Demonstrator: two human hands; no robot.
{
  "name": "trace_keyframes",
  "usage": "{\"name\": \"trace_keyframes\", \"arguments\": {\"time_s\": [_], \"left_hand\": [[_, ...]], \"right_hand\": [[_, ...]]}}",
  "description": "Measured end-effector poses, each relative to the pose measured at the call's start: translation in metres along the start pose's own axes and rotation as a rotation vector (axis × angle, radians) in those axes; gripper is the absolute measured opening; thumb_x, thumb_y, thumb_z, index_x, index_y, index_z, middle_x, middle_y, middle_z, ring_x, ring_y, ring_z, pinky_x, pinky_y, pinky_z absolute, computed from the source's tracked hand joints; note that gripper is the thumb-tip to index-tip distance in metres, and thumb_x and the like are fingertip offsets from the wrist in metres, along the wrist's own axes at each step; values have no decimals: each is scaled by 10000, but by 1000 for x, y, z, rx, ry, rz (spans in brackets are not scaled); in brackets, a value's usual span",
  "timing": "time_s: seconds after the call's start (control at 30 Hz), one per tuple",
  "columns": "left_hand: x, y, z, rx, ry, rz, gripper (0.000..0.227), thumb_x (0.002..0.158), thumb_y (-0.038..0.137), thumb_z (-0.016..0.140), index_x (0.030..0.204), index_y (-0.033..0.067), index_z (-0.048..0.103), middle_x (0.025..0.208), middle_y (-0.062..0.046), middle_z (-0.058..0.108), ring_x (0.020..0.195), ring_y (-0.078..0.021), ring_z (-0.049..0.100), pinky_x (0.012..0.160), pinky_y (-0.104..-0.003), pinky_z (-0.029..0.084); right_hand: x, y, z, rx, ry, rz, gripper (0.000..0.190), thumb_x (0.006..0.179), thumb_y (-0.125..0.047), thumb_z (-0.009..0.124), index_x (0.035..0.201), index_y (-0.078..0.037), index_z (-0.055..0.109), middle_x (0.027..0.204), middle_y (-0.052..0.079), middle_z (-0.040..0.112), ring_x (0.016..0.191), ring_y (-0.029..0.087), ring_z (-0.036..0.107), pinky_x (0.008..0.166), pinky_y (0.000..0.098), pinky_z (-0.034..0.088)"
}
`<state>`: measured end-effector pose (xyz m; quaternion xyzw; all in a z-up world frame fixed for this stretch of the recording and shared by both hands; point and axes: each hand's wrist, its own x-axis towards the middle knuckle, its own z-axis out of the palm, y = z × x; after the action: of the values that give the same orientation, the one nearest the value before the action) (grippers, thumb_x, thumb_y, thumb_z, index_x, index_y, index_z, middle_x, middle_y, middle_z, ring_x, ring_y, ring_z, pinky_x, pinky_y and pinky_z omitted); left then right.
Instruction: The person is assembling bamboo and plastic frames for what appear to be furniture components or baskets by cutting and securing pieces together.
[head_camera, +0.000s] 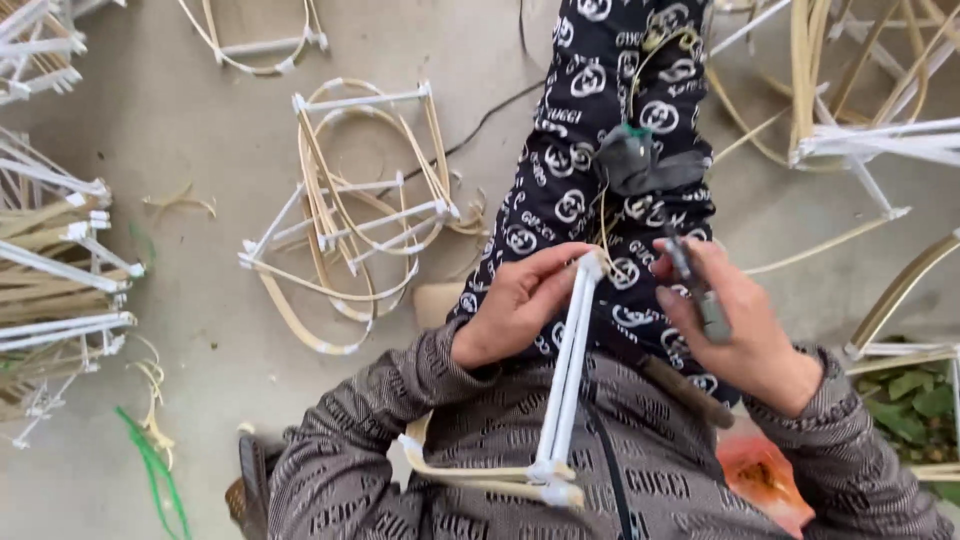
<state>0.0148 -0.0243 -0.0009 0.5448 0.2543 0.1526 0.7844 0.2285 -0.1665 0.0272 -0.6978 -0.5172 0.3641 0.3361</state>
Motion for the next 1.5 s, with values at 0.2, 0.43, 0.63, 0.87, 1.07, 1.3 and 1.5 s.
{"name": "trace_keyframes", "arguments": {"time_s": [0.2,0.43,0.63,0.87,1.07,1.3,1.5], "left_hand": [[3,-22,-4,-101,-64,-101,357,1104,68,526,1450,-14,559,1045,-4,706,805,-8,568,696,-160,467],[-3,-36,-9,-71,-192,-124,371,1130,84,514,1492,20,561,1050,32,684,871,-9,584,762,-173,495],[1,-33,-6,-148,-221,-245,399,1116,109,515,1510,64,548,895,59,631,710,5,510,612,-160,430],[4,-51,-19,-202,-173,-271,392,1114,102,533,1499,41,562,955,51,639,748,2,513,640,-160,434],[22,-60,-80,-147,-124,-78,408,1079,92,570,1470,-18,536,1231,-45,703,938,-69,665,830,-222,559],[28,47,-121,-486,531,106,509,1084,44,477,1588,53,401,1218,-77,679,1023,-136,656,912,-287,558],[8,73,-82,-395,256,199,563,1123,29,565,1653,113,392,1231,-130,656,1025,-187,643,995,-365,561]], "right_hand": [[-1,2,16,-204,66,-121,634,807,-54,676,1401,14,462,1242,227,597,1147,402,590,996,468,464],[-1,3,23,-212,2,-151,787,720,-11,663,1464,15,407,1303,232,566,1229,419,542,1079,485,414],[12,22,22,-113,6,-279,702,735,-62,710,1384,25,456,1267,216,599,1179,401,579,1015,467,442],[26,88,39,-181,-22,-268,452,682,-63,708,1112,-13,580,1005,167,650,937,380,638,840,459,511],[48,84,34,-285,-115,191,296,907,-299,708,1074,-72,620,914,124,689,882,284,710,829,404,557],[62,-10,9,52,13,-265,824,866,-365,725,1486,58,386,1421,272,527,1324,376,515,1090,454,434],[56,20,16,624,-3,161,545,1024,-155,554,1513,40,411,1292,172,674,1115,208,687,930,333,569]]}}
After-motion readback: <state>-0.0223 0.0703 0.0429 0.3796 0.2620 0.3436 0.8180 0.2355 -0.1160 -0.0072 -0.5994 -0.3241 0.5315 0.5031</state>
